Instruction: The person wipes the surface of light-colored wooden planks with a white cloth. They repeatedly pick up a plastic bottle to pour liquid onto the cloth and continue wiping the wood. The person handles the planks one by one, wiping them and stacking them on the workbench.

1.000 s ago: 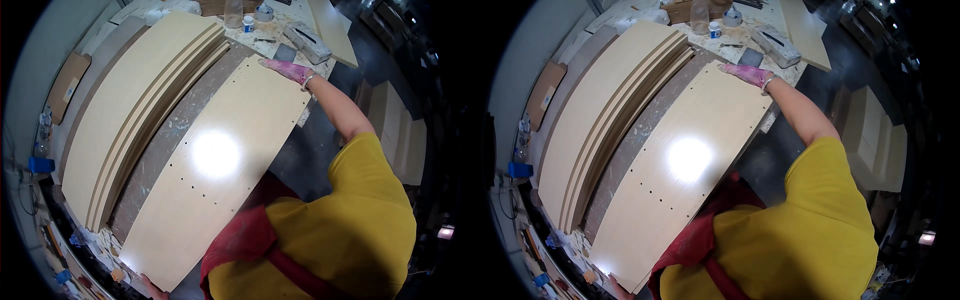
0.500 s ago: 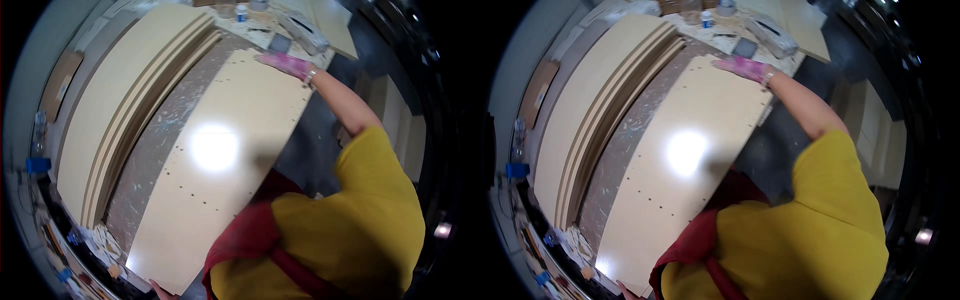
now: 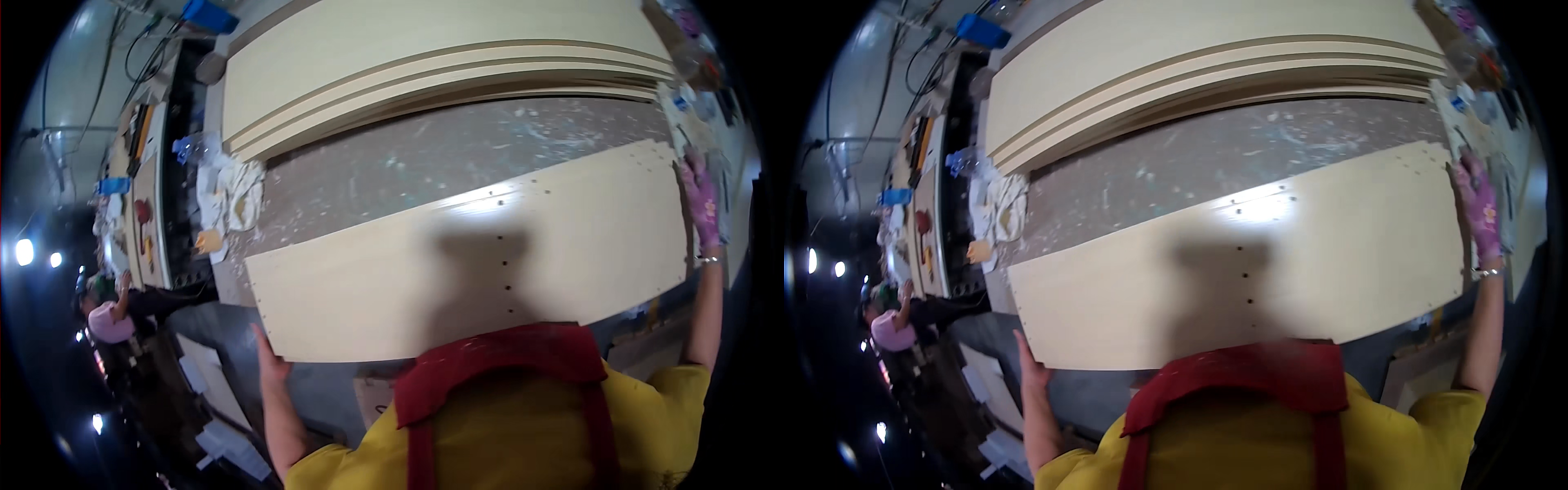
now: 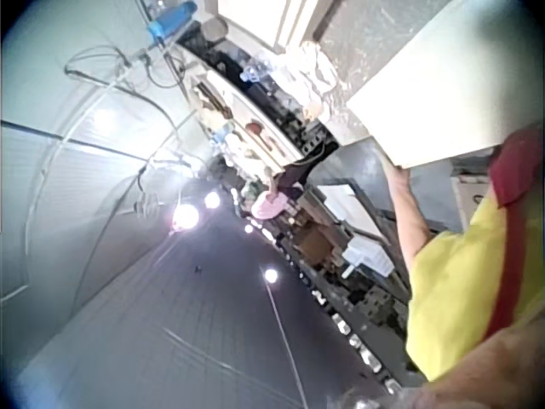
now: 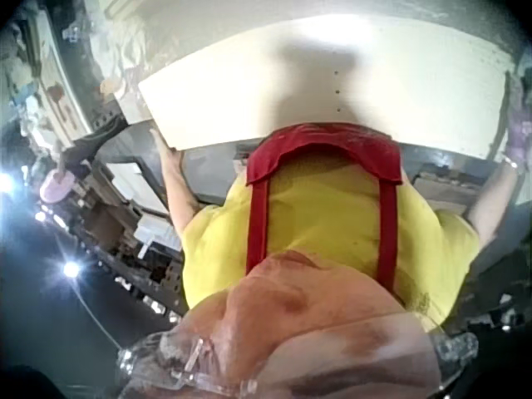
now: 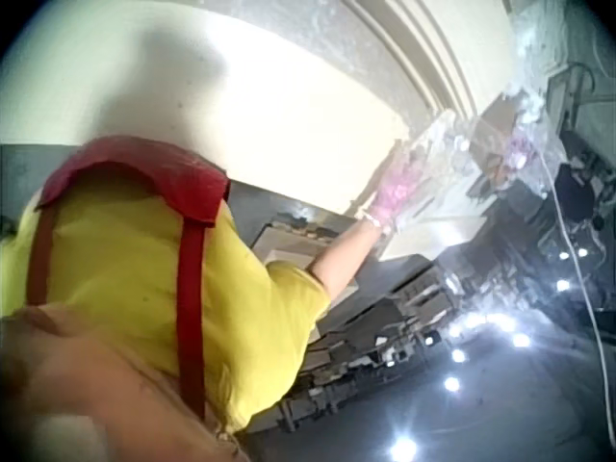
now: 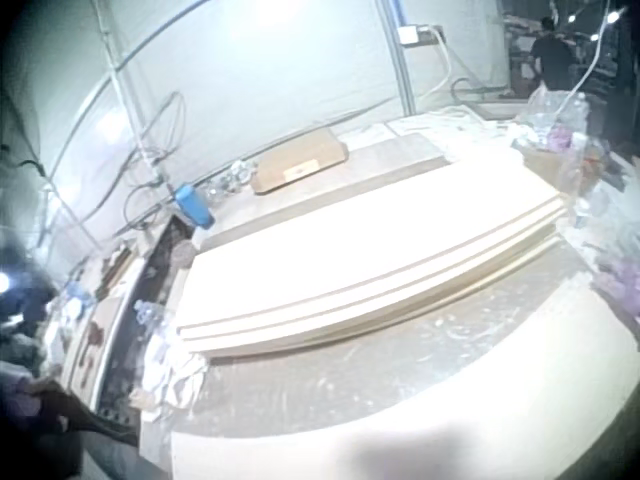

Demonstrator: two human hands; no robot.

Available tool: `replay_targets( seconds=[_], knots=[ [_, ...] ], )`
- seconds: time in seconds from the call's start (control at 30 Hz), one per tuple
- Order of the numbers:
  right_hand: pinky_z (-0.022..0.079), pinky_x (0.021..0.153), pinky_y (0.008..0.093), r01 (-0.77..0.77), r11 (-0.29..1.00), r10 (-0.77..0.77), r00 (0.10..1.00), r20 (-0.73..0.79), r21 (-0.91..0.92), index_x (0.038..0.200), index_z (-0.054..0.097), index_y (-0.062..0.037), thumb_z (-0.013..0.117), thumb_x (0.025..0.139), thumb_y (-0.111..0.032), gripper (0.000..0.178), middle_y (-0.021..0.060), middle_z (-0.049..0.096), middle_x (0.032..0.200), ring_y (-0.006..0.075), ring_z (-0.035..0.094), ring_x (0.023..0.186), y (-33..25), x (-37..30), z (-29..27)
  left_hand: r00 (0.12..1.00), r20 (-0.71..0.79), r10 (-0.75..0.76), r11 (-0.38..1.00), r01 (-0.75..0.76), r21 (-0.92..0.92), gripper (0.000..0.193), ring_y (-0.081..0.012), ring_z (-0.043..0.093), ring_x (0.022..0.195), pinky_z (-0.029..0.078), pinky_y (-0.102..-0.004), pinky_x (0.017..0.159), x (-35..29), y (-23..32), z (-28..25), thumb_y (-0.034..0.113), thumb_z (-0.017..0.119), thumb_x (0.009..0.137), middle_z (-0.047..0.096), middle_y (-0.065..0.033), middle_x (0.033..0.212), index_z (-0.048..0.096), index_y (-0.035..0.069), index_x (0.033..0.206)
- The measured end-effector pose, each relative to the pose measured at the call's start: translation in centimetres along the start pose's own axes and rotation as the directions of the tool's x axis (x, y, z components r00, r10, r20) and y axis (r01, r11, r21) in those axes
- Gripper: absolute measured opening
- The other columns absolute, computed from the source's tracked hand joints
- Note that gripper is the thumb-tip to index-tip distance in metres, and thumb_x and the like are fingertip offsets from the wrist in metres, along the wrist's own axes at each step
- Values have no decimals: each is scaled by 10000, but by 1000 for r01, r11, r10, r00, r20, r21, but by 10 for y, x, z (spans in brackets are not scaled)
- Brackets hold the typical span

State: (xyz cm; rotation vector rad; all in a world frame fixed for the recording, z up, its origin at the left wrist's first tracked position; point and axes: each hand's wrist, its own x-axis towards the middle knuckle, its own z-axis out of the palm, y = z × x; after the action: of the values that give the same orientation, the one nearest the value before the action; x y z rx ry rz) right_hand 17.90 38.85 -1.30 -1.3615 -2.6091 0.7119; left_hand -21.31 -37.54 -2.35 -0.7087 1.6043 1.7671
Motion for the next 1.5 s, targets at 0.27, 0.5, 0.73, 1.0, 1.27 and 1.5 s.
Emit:
replay_targets(
  seconds=[0.27,0.5,0.73,1.0,1.27,1.5],
  knots=[
    [488,858,405,518,764,-641,680,357,384,1222,567,-21,579,894,-412,511,192,619,1098,348,622,988,-257,-8,93,994,-21,109,762,-97,-640,553,-289,448,1280,360,-462,1064,-27,-135,81,375,482,926,492,-92,1384,434,56,1375],
    [480,857,395,578,783,-587,566,579,229,1147,622,11,486,915,-512,589,250,649,1034,391,627,943,-297,-18,119,955,264,136,751,-274,601,333,-274,590,1084,493,-359,895,-63,-187,156,167,486,904,615,-172,1159,579,15,1185],
    [475,789,384,561,791,-557,493,669,245,1049,644,27,467,906,-578,646,227,649,889,335,615,819,-304,-18,112,907,417,53,997,-23,-77,382,-358,581,1072,471,-401,980,-52,-224,179,163,556,908,578,-182,1208,514,-53,1220],
    [438,892,376,623,717,-616,356,703,313,1075,620,5,413,959,-524,580,211,630,1003,302,596,945,-294,-10,115,873,454,181,965,-246,88,404,-318,562,1178,493,-344,949,-113,-211,174,42,560,880,590,-222,1188,484,-67,1260],
    [448,923,401,945,-105,-856,-244,456,310,1232,552,-26,465,947,-272,386,191,585,1175,368,551,1024,-312,65,150,905,396,159,987,-156,-39,279,-197,621,1066,490,-280,859,-142,-122,212,156,563,929,624,-163,1180,556,-47,1119],
    [452,929,411,890,266,-785,-23,619,371,1205,558,10,479,921,-176,350,216,594,1123,384,568,1022,-349,73,143,899,397,184,947,-270,172,378,-171,658,908,496,-263,769,-111,-61,234,234,403,1007,678,-137,1056,603,-81,1065]
  ],
)
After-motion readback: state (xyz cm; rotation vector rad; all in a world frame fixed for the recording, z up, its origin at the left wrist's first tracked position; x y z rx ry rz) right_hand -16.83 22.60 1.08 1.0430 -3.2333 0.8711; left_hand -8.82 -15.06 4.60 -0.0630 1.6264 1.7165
